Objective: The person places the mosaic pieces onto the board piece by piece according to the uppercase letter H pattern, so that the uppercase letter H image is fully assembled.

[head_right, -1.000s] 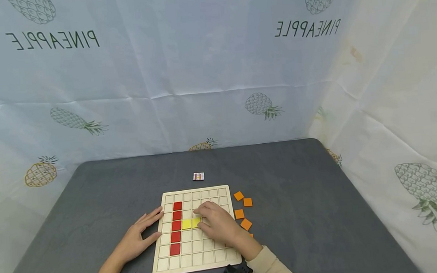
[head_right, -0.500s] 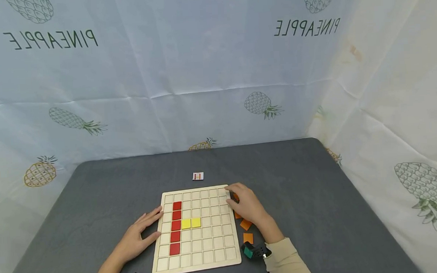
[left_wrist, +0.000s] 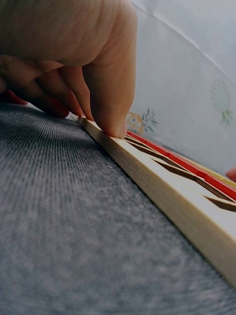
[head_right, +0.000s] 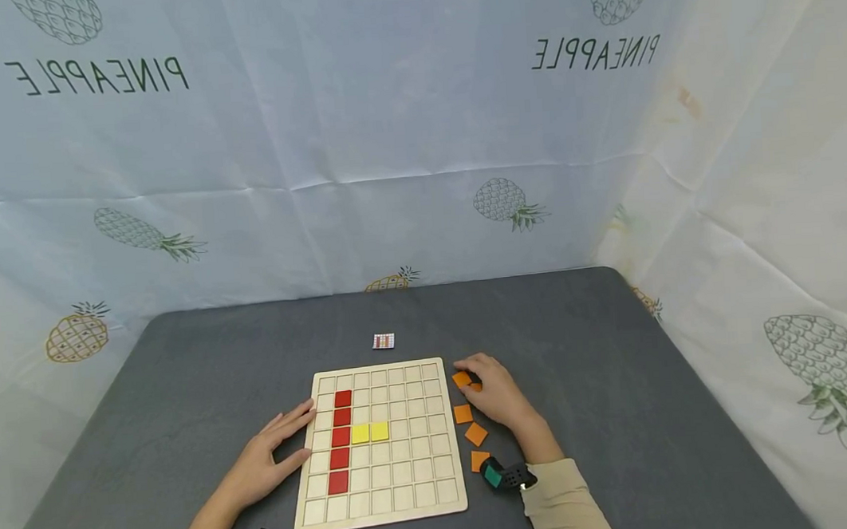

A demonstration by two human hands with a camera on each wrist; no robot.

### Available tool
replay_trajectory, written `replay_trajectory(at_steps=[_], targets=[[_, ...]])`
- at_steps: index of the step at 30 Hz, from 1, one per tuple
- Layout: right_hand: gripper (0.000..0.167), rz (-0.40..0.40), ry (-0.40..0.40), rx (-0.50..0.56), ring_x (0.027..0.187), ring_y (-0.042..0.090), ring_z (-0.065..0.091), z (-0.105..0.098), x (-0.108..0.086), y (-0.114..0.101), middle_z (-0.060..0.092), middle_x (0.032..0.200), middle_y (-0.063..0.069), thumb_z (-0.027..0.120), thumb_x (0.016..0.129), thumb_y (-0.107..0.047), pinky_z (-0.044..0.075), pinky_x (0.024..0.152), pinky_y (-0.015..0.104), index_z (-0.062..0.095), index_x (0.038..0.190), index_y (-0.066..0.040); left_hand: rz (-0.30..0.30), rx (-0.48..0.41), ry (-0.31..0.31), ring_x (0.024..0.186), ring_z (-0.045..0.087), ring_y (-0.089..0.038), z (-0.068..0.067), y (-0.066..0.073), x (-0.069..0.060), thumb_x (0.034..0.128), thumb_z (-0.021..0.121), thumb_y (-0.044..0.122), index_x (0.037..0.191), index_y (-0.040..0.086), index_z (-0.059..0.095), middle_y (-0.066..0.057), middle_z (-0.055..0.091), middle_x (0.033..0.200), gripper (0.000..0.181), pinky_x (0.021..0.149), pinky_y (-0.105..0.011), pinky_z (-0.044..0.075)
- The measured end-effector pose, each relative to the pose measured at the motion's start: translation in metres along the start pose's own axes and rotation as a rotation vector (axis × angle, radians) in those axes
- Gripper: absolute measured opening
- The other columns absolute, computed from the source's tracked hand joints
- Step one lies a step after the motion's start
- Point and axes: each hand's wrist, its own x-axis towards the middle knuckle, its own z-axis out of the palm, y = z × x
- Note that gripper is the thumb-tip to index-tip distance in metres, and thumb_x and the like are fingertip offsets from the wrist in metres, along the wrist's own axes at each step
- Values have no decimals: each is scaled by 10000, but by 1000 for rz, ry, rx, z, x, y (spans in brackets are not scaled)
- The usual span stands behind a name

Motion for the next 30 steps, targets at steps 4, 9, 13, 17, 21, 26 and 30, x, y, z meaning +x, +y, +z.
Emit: replay_trajectory(at_steps=[4, 9, 13, 17, 21, 26, 30], targets=[[345, 12, 8, 5, 1076, 275, 576, 3, 0, 2, 596, 1148, 67, 682, 858, -73, 512, 906, 472, 649, 1201, -90, 0, 8, 2, 1272, 498, -313, 1, 0, 0, 834, 711, 301, 1305, 103, 597, -60, 524, 1399, 523, 1142, -211, 202], [315, 12, 39, 2, 1041, 256, 570, 5, -1, 2, 593, 1095, 46, 703, 843, -81, 515, 883, 457, 677, 1157, -95, -8, 3, -10, 1279, 491, -316, 0, 0, 0, 837, 708, 300, 1309, 106, 594, -52, 516, 1407, 523, 1126, -325, 241], [304, 12, 62, -5, 1023, 247, 567, 6, -1, 2, 595, 1073, 42, 713, 835, -87, 516, 874, 451, 687, 1137, -97, -16, -15, -23, 1288, 482, -314, 0, 0, 0, 833, 711, 300, 1315, 103, 587, -46, 507, 1416, 535, 1142, -189, 180], [290, 28, 78, -3, 1011, 237, 568, 7, -1, 1, 597, 1066, 40, 711, 839, -99, 517, 867, 448, 690, 1128, -106, -15, -27, -22, 1285, 484, -313, 0, 0, 0, 827, 716, 293, 1311, 92, 589, -51, 508, 1414, 539, 1120, -70, 113], [282, 25, 103, 4, 1005, 235, 575, 7, -1, -3, 600, 1064, 39, 717, 833, -97, 523, 858, 444, 692, 1113, -108, -13, -28, -18, 1282, 486, -314, 0, 0, 0, 821, 722, 285, 1307, 88, 592, -58, 512, 1410, 540, 1111, -51, 106], [260, 1, 120, 11, 979, 224, 586, 8, 0, -10, 606, 1053, 33, 729, 823, -100, 533, 823, 425, 698, 1081, -117, -40, -27, -35, 1302, 470, -303, 0, 0, 1, 827, 717, 303, 1317, 96, 584, -45, 500, 1422, 549, 1140, -230, 190], [262, -12, 103, 4, 981, 206, 577, 11, 1, -16, 604, 1057, 16, 732, 823, -115, 528, 810, 404, 693, 1083, -126, -52, -16, -42, 1311, 465, -294, -1, 0, 1, 831, 711, 319, 1321, 100, 582, -34, 494, 1428, 552, 1114, -389, 234]])
